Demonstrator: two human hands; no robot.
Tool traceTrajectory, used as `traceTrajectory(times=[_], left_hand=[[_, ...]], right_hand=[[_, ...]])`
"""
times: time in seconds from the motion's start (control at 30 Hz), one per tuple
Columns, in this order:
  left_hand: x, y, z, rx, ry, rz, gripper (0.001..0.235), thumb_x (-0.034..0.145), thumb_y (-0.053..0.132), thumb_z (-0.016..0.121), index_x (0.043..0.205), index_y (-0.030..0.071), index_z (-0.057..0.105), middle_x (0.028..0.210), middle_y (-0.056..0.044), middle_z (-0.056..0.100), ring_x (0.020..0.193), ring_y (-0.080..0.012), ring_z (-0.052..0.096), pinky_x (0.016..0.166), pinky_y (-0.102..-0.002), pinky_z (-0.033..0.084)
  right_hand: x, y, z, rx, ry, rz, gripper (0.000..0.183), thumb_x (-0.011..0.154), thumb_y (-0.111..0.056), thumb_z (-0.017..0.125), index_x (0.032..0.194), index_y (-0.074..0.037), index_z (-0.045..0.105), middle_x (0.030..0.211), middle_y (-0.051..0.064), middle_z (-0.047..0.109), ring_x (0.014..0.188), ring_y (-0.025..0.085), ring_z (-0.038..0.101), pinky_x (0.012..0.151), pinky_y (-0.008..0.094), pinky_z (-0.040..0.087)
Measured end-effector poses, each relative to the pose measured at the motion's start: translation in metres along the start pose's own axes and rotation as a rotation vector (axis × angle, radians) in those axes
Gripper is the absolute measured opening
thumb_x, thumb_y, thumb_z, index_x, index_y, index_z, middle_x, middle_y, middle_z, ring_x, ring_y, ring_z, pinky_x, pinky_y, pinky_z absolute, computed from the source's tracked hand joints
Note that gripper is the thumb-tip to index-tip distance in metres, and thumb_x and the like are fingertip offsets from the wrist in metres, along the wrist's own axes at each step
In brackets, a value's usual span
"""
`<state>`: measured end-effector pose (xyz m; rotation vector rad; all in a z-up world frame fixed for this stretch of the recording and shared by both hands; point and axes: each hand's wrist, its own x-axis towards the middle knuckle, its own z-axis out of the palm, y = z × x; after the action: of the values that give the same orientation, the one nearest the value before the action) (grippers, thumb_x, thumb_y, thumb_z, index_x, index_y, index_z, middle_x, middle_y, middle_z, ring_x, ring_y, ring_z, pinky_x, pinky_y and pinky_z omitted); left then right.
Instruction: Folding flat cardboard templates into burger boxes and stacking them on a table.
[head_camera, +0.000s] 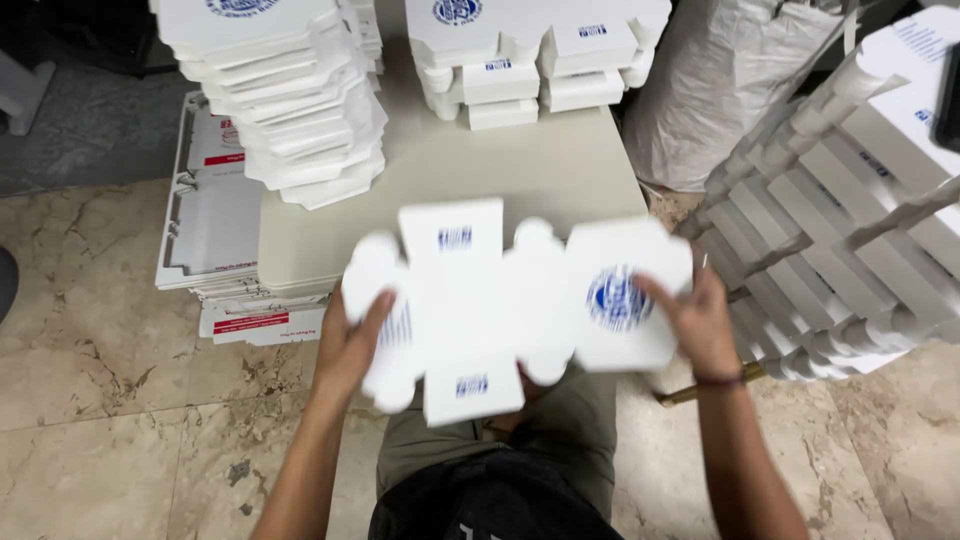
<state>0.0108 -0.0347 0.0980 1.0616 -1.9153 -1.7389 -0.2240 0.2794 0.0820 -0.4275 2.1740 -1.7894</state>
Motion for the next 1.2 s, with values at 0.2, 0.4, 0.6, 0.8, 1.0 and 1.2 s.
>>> traceTrajectory(times=[0.2, 0.4, 0.6, 0.8, 1.0, 1.2], left_hand=[[0.127, 0.050, 0.041, -0.043, -0.090, -0.164, 0.054, 0.090, 0.035, 0.066, 0.141, 0.018, 0.058, 0.110, -0.005, 0.075, 0.092, -0.0188, 0.071, 0.075, -0.035, 0.058], [0.135, 0.066, 0.061, 0.847, 0.124, 0.526, 0.051, 0.097, 0.034, 0.067, 0.134, -0.002, 0.063, 0.120, -0.024, 0.064, 0.109, -0.0429, 0.068, 0.084, -0.055, 0.058], [0.292, 0.129, 0.114, 0.666, 0.093, 0.378, 0.099, 0.090, 0.049, 0.087, 0.159, 0.015, 0.025, 0.164, -0.028, 0.023, 0.149, -0.0491, 0.025, 0.118, -0.061, 0.030], [0.372, 0.113, 0.108, 0.659, 0.032, 0.321, 0.089, 0.075, 0.051, 0.090, 0.145, 0.008, 0.054, 0.118, -0.008, 0.074, 0.117, -0.0254, 0.066, 0.096, -0.038, 0.054], [0.374, 0.113, 0.106, 0.603, 0.022, 0.308, 0.092, 0.072, 0.051, 0.095, 0.144, 0.007, 0.056, 0.113, -0.008, 0.076, 0.110, -0.0218, 0.070, 0.095, -0.032, 0.054], [0.338, 0.134, 0.108, 0.516, -0.014, 0.193, 0.089, 0.082, 0.035, 0.090, 0.152, 0.007, 0.044, 0.152, -0.014, 0.052, 0.138, -0.0280, 0.053, 0.116, -0.042, 0.044]], right_hand=[[0.151, -0.026, 0.010, -0.008, 0.002, 0.218, 0.057, 0.079, -0.023, 0.083, 0.127, -0.006, 0.058, 0.123, 0.011, 0.073, 0.106, 0.024, 0.073, 0.089, 0.039, 0.064], [0.186, 0.019, 0.002, -0.781, -0.008, 0.196, 0.095, 0.079, -0.066, 0.081, 0.143, 0.001, 0.060, 0.135, 0.026, 0.064, 0.126, 0.041, 0.060, 0.104, 0.049, 0.050], [0.129, 0.023, 0.022, -0.273, 0.291, -0.059, 0.084, 0.090, -0.047, 0.066, 0.157, -0.008, 0.036, 0.159, 0.022, 0.041, 0.141, 0.033, 0.046, 0.107, 0.048, 0.044], [0.023, 0.070, 0.012, -0.182, 0.579, -0.108, 0.069, 0.103, -0.031, 0.056, 0.158, 0.000, 0.028, 0.154, 0.030, 0.043, 0.136, 0.042, 0.051, 0.107, 0.052, 0.046], [-0.050, 0.132, -0.002, -0.222, 0.575, 0.254, 0.077, 0.094, -0.033, 0.058, 0.159, -0.003, 0.030, 0.153, 0.027, 0.046, 0.129, 0.042, 0.053, 0.099, 0.057, 0.050], [-0.066, 0.120, 0.019, -0.170, 0.596, 0.271, 0.068, 0.094, -0.028, 0.061, 0.153, -0.001, 0.041, 0.149, 0.023, 0.052, 0.128, 0.036, 0.055, 0.104, 0.049, 0.048]])
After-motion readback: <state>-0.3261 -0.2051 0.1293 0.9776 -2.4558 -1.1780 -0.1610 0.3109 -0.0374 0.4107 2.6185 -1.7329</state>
